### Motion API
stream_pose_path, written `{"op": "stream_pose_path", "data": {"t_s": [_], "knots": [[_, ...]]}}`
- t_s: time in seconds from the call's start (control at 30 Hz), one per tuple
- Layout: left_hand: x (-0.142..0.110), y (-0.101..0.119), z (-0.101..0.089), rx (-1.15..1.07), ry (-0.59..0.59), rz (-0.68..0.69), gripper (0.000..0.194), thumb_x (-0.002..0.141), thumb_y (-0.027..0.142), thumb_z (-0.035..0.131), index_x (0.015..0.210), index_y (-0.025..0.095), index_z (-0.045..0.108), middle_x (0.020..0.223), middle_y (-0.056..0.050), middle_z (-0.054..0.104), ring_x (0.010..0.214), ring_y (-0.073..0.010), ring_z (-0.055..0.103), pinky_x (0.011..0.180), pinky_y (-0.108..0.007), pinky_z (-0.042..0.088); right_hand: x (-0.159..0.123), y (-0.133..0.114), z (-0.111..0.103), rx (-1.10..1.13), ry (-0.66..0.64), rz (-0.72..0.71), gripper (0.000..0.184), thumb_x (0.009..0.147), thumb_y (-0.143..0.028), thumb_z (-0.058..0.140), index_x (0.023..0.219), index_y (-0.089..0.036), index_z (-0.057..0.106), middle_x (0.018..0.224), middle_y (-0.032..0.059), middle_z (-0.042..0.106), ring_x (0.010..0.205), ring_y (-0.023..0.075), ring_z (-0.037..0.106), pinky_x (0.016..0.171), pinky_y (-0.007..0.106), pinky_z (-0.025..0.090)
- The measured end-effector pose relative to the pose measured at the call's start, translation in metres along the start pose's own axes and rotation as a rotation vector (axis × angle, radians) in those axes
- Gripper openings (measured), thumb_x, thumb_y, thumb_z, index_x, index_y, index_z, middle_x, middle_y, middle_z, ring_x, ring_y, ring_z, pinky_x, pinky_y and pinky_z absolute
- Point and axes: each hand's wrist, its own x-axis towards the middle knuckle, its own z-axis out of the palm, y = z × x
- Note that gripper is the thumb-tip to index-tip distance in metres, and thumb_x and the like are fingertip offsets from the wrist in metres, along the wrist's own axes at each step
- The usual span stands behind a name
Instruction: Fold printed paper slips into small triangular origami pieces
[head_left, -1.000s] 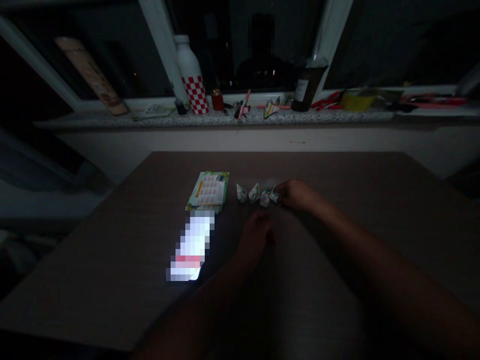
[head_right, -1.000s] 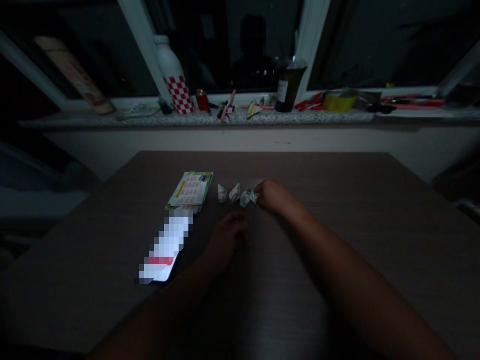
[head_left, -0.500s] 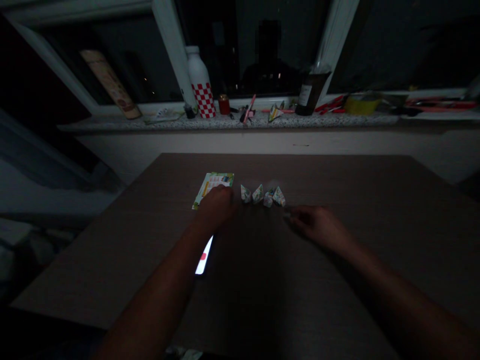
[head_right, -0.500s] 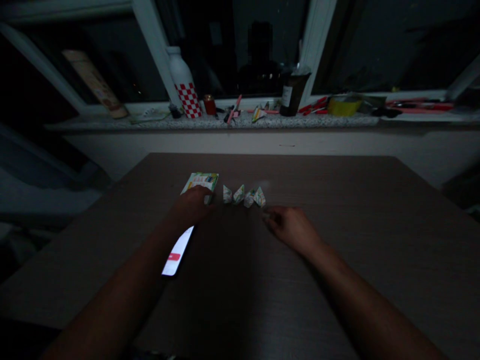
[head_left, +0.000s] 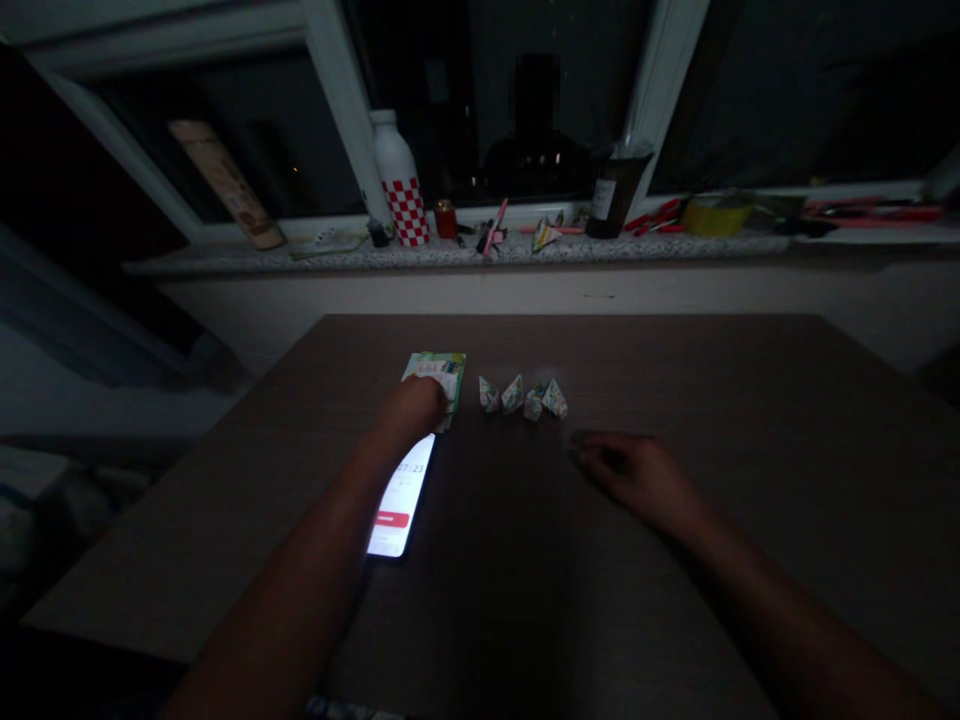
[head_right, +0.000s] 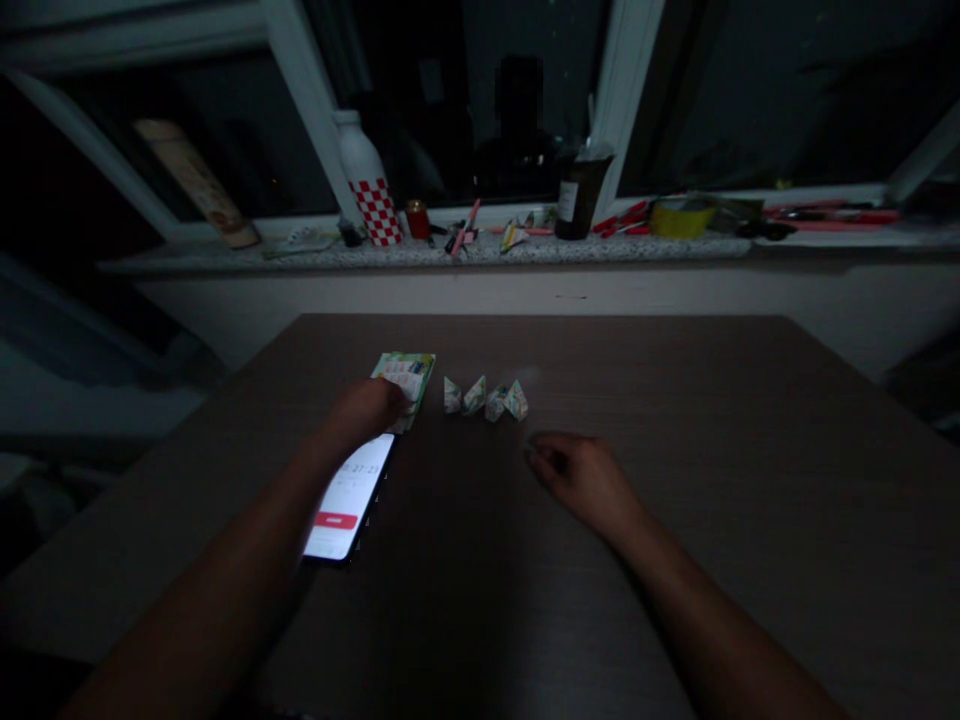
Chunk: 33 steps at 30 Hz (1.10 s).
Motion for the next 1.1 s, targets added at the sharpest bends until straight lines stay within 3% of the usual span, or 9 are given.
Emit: {"op": "stream_pose_path", "data": {"t_s": [0.3, 0.47, 0.57, 0.67, 0.73, 0.8, 0.97, 1.03, 1.1], "knots": [[-0.003, -0.003, -0.01, -0.113, 0.114, -0.072, 0.022, 0.074, 0.039, 0.065, 0.078, 0.019, 0.072, 0.076, -0.007, 0.071, 0.071, -0.0204, 0.063, 0.059, -0.026, 0.037, -0.002, 0.001, 0.002, 0.014, 0.006, -0.012, 0.024, 0.086, -0.033, 0.053, 0.093, -0.019, 0.071, 0.082, 0.0052, 0.073, 0.072, 0.0205, 0.068, 0.066, 0.03, 0.05], [0.002, -0.008, -0.003, -0.21, 0.051, -0.077, 0.013, 0.071, 0.03, 0.068, 0.069, 0.017, 0.069, 0.064, -0.001, 0.067, 0.059, -0.0145, 0.059, 0.053, -0.022, 0.035, -0.001, 0.001, 0.001, 0.01, -0.015, 0.002, 0.025, 0.086, -0.032, 0.053, 0.096, -0.018, 0.07, 0.084, 0.0059, 0.074, 0.073, 0.0206, 0.068, 0.068, 0.031, 0.05], [0.001, -0.009, -0.006, -0.232, 0.091, -0.065, 0.014, 0.076, 0.027, 0.062, 0.071, 0.016, 0.066, 0.066, -0.003, 0.067, 0.06, -0.0148, 0.059, 0.055, -0.023, 0.035, -0.002, 0.002, 0.001, 0.019, -0.025, -0.02, 0.024, 0.087, -0.031, 0.052, 0.094, -0.018, 0.071, 0.084, 0.0055, 0.074, 0.073, 0.0204, 0.068, 0.067, 0.031, 0.051], [-0.012, 0.002, -0.02, -0.239, 0.205, -0.045, 0.018, 0.084, 0.029, 0.053, 0.081, 0.016, 0.065, 0.079, -0.007, 0.069, 0.07, -0.0172, 0.06, 0.061, -0.025, 0.037, -0.004, 0.001, 0.002, 0.056, -0.005, -0.038, 0.023, 0.086, -0.031, 0.053, 0.095, -0.019, 0.07, 0.085, 0.0057, 0.074, 0.074, 0.0206, 0.069, 0.068, 0.032, 0.053], [-0.03, 0.019, -0.033, -0.287, 0.341, 0.0, 0.019, 0.084, 0.033, 0.054, 0.083, 0.017, 0.064, 0.084, -0.007, 0.069, 0.074, -0.0187, 0.061, 0.064, -0.026, 0.038, -0.006, -0.002, 0.002, 0.106, 0.032, -0.048, 0.023, 0.085, -0.033, 0.057, 0.1, -0.02, 0.069, 0.089, 0.0067, 0.074, 0.078, 0.0216, 0.069, 0.074, 0.036, 0.054], [-0.053, 0.042, -0.045, -0.434, 0.376, 0.084, 0.013, 0.08, 0.029, 0.058, 0.08, 0.018, 0.065, 0.081, -0.005, 0.069, 0.072, -0.0178, 0.061, 0.065, -0.025, 0.039, -0.007, -0.006, 0.001, 0.177, 0.076, -0.071, 0.033, 0.081, -0.034, 0.063, 0.111, -0.021, 0.065, 0.103, 0.0088, 0.072, 0.092, 0.0243, 0.068, 0.084, 0.042, 0.053], [-0.096, 0.096, -0.042, -0.952, 0.114, 0.383, 0.007, 0.077, 0.027, 0.065, 0.075, 0.021, 0.068, 0.071, -0.002, 0.067, 0.065, -0.0156, 0.059, 0.057, -0.022, 0.038, -0.009, -0.018, -0.001, 0.594, 0.054, -0.111, 0.081, 0.07, -0.032, 0.076, 0.14, -0.029, 0.036, 0.141, 0.0105, 0.048, 0.126, 0.0267, 0.05, 0.103, 0.047, 0.042], [-0.097, 0.109, -0.027, -1.068, -0.018, 0.424, 0.006, 0.077, 0.026, 0.065, 0.075, 0.02, 0.067, 0.071, -0.001, 0.065, 0.065, -0.0143, 0.058, 0.057, -0.021, 0.039, -0.011, -0.02, 0.0, 0.802, -0.026, -0.101, 0.073, 0.069, -0.03, 0.076, 0.134, -0.031, 0.042, 0.133, 0.0079, 0.056, 0.119, 0.0243, 0.056, 0.097, 0.041, 0.048], [-0.092, 0.116, -0.01, -1.155, -0.091, 0.404, 0.01, 0.079, 0.028, 0.063, 0.074, 0.019, 0.065, 0.067, 0.0, 0.062, 0.061, -0.0122, 0.054, 0.054, -0.021, 0.038, -0.014, -0.018, 0.002, 0.956, -0.073, -0.031, 0.048, 0.073, -0.031, 0.073, 0.117, -0.03, 0.055, 0.11, 0.0043, 0.069, 0.096, 0.0205, 0.068, 0.08, 0.034, 0.056]]}}
